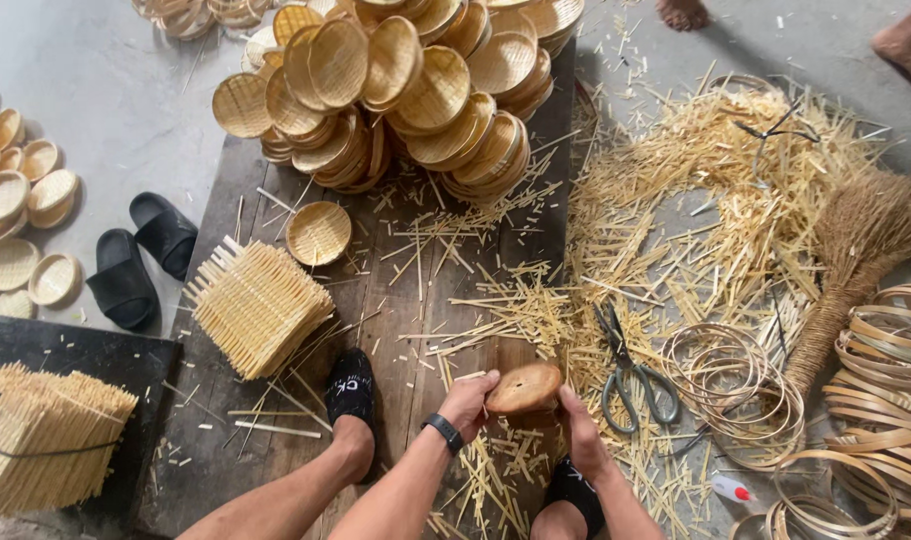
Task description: The person sits on the floor weaving bamboo strips into round woven sieve bases, pressing a wooden form into the weave, trimming excess strips with scissors, and fitting woven panels into bamboo rims. Finished round bamboo sieves are stacked in a pile on the workbench.
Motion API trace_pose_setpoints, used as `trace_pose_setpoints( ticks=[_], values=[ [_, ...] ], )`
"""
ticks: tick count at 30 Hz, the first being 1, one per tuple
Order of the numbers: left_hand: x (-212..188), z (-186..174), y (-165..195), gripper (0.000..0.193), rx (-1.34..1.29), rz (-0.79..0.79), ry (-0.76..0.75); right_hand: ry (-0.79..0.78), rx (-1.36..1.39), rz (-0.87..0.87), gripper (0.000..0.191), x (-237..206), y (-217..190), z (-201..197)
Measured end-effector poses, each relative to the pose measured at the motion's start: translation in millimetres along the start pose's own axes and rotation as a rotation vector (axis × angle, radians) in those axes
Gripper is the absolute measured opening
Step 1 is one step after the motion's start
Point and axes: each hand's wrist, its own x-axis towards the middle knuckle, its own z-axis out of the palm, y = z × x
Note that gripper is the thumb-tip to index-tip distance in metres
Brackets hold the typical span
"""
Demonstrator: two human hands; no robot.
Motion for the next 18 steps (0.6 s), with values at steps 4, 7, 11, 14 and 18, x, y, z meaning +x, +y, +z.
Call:
trace_pose_setpoints(
  ticks=[4,7,11,14,18],
  values=[
    [19.3,-22.9,-16.2,0.029,0.089,0.241,0.113,0.179,-0.318,-0.038,0.063,21.2,12.4,1.1],
    [22.2,-40.3,0.8,0.028,0.227,0.291,0.111,0.282,-0.418,0.037,0.048,32.8,25.5,11.1],
    [17.7,-92.0,50.8,0.033,0.648,0.641,0.390,0.255,-0.179,0.163,0.042,36.7,39.1,18.7],
    [-2.7,-166.3,109.6,0.054,1.023,1.068,0.799,0.290,-0.141,0.226,0.040,29.3,53.1,9.8],
    [-36.9,-258.7,167.9,0.078,1.351,0.720,1.006,0.310,-0.126,0.263,0.041,13.4,81.8,-12.5]
  ],
)
